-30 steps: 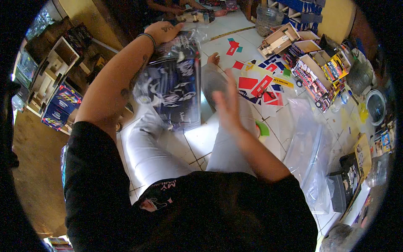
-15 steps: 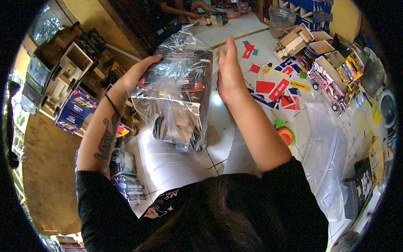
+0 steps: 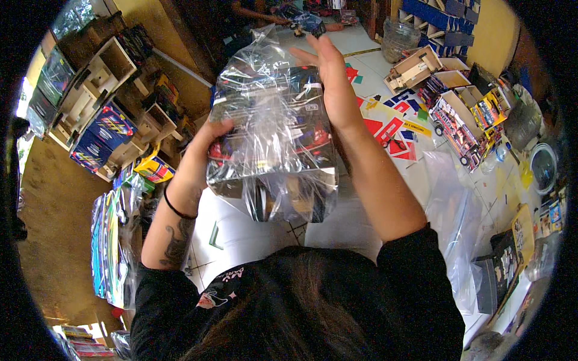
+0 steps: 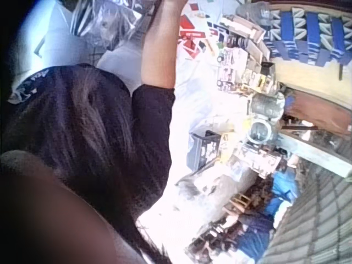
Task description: The person wraps a toy car box in clear plastic film, seals it with tape, and then cuts a red sticker with scissors. The person handles the box, plastic wrap, tape dispenser, and scissors while sitting on the floor.
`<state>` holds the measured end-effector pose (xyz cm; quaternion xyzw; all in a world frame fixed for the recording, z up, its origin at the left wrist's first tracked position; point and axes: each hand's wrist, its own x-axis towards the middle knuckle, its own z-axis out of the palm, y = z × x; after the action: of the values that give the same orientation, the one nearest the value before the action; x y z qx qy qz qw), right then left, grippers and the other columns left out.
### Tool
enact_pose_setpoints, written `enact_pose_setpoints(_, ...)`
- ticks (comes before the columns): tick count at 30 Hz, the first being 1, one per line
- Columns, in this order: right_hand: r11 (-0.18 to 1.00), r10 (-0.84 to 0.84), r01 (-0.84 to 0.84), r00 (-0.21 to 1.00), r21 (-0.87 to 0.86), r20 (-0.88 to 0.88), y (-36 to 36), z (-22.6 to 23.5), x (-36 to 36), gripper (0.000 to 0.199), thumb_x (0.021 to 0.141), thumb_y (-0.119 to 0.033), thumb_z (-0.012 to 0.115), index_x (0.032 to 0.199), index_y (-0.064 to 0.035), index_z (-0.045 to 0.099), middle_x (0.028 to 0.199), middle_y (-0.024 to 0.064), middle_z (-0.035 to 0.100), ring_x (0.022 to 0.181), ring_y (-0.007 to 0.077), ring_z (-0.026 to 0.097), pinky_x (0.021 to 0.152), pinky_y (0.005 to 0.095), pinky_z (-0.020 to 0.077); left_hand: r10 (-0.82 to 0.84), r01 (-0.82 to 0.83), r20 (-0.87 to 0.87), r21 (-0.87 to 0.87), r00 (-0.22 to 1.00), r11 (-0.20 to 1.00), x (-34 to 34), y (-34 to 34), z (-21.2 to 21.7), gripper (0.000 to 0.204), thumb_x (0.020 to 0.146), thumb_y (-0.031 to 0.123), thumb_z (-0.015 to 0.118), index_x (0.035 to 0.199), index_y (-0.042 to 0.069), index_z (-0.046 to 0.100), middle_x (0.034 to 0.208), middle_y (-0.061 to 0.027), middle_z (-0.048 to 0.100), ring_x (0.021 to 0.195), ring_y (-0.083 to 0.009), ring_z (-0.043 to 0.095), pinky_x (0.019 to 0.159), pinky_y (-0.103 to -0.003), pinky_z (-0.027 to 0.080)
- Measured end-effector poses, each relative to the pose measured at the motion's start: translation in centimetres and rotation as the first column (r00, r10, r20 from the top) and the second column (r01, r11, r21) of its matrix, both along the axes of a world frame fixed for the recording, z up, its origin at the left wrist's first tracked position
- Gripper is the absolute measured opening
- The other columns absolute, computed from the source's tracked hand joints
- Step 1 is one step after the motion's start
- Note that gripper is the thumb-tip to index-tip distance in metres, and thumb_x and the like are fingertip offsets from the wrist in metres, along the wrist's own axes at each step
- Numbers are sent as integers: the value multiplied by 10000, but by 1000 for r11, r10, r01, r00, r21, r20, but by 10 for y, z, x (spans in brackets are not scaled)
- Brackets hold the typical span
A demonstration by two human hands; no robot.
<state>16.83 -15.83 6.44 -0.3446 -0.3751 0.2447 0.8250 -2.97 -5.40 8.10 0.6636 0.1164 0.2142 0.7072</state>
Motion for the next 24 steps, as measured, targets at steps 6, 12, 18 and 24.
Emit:
enact_pose_setpoints(6,938,248,-123,891,-323,381,-5,20,14,594,896,-259,507,1420,-47,327,1355,130,468,1214,206,456,1055,335,328,143,-96,116,-344,983,934,-15,-18,-23,638,855,182,472,1441,63,249,1203,-104,521,1052,-184,540,917,-300,429)
enact_pose_setpoints(12,827,348,319,354,-462,868,43,85,22,625,772,-205,715,1335,-146,448,1226,100,547,998,199,571,736,311,493,105,-30,208,-338,972,941,-14,-14,-28,626,856,170,454,1440,65,252,1197,-110,526,1029,-185,555,892,-308,455)
enact_pose_setpoints(18,939,-101,343,227,18,969,22,144,11,96,834,-117,644,855,-24,653,704,40,647,655,85,576,635,256,463,138,-53,193,-387,972,920,-15,-6,-29,649,857,154,448,1455,55,217,1186,-117,529,1017,-180,560,882,-296,463)
enact_pose_setpoints(24,923,203,341,-45,-176,978,43,107,2,459,724,-341,770,1078,-91,622,949,75,639,824,177,604,725,316,493,147,-79,201,-311,969,947,-15,-10,-27,662,857,160,453,1458,43,201,1188,-116,527,1009,-167,560,883,-284,456)
